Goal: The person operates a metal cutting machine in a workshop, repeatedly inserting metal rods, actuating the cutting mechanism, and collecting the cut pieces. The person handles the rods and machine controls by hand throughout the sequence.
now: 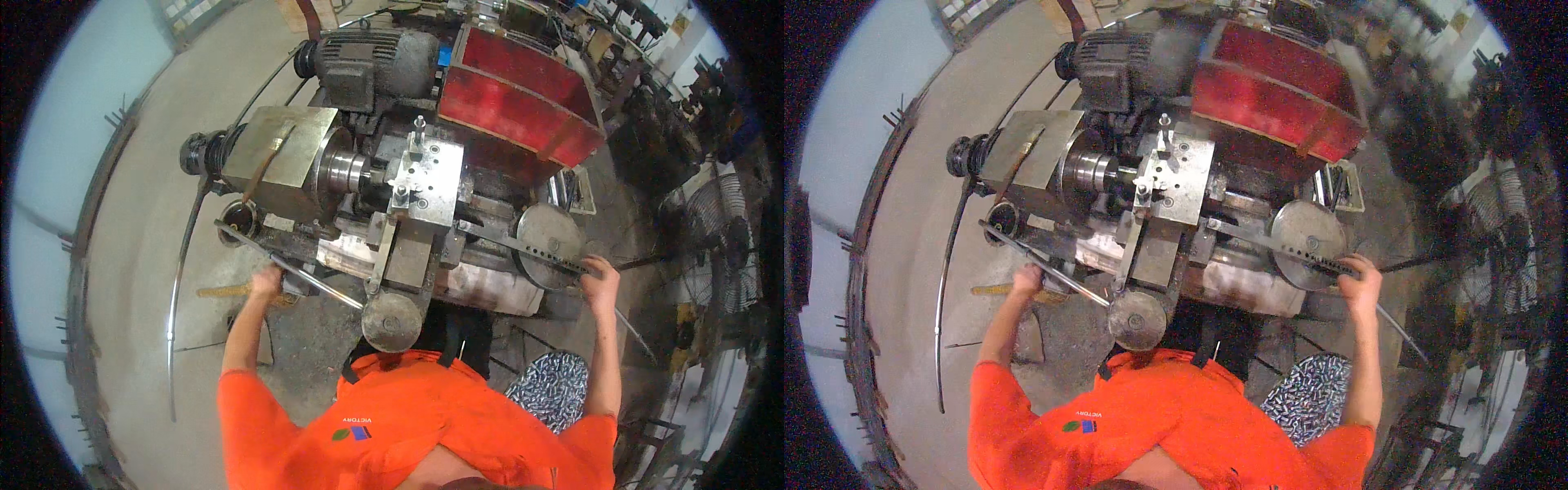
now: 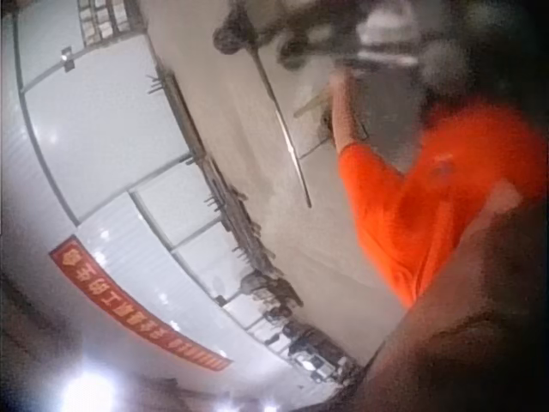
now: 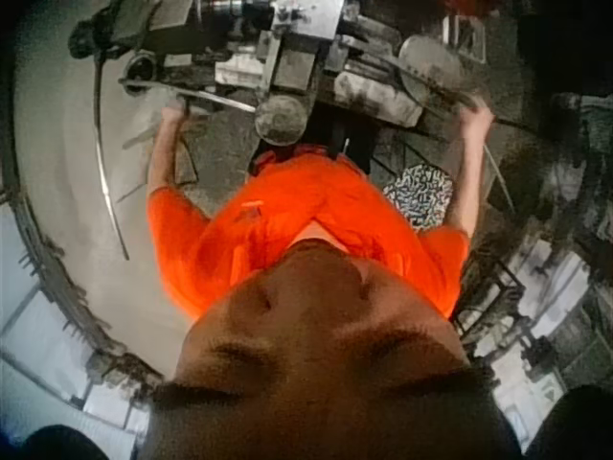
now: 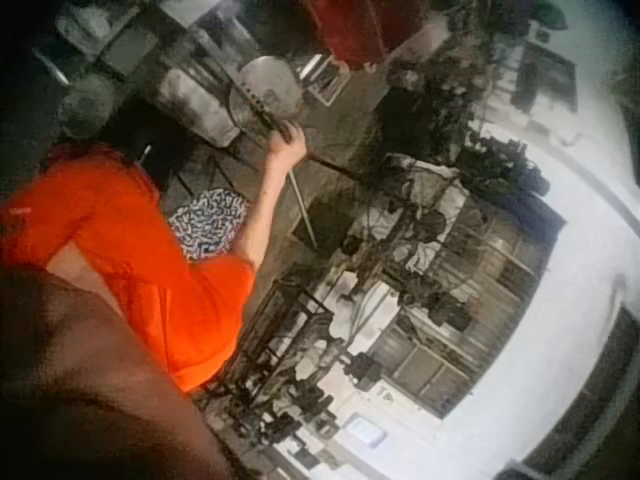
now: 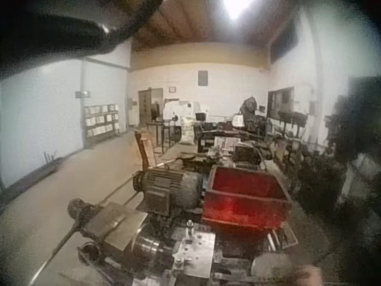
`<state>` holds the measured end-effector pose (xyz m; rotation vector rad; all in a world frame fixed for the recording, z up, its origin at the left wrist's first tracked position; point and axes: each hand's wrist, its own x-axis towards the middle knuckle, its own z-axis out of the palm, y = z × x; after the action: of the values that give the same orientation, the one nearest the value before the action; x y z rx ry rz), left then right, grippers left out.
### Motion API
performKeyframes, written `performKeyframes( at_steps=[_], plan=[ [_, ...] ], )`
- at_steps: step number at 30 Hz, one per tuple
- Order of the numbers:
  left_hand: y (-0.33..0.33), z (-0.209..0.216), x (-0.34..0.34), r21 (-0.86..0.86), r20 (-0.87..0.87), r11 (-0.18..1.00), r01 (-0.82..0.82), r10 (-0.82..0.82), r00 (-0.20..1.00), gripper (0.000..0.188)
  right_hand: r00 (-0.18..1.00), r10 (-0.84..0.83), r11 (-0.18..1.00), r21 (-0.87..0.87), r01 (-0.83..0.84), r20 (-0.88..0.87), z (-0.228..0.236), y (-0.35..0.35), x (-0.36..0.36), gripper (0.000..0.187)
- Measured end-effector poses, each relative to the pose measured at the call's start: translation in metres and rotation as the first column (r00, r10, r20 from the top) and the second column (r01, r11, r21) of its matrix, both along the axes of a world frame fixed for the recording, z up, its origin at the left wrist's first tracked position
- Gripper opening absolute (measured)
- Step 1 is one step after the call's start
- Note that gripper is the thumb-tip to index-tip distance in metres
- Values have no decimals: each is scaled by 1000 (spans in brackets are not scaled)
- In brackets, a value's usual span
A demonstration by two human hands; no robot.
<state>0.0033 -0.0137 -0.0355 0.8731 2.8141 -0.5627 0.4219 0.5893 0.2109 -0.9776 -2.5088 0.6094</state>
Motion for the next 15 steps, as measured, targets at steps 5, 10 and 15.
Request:
performKeyframes(
  at_steps=[5,10,15],
  plan=[
    [44,83,4,-85,183,992,-89,103,978,37,868,-314,944,220,244,385,-46,56,95,51],
    [-12,102,1,600,521,533,-597,305,797,48,693,-459,884,360,297,556,-92,86,181,39],
    [28,167,4,711,700,-190,-677,277,658,45,625,-553,833,366,414,551,-124,27,224,35]
  ],
)
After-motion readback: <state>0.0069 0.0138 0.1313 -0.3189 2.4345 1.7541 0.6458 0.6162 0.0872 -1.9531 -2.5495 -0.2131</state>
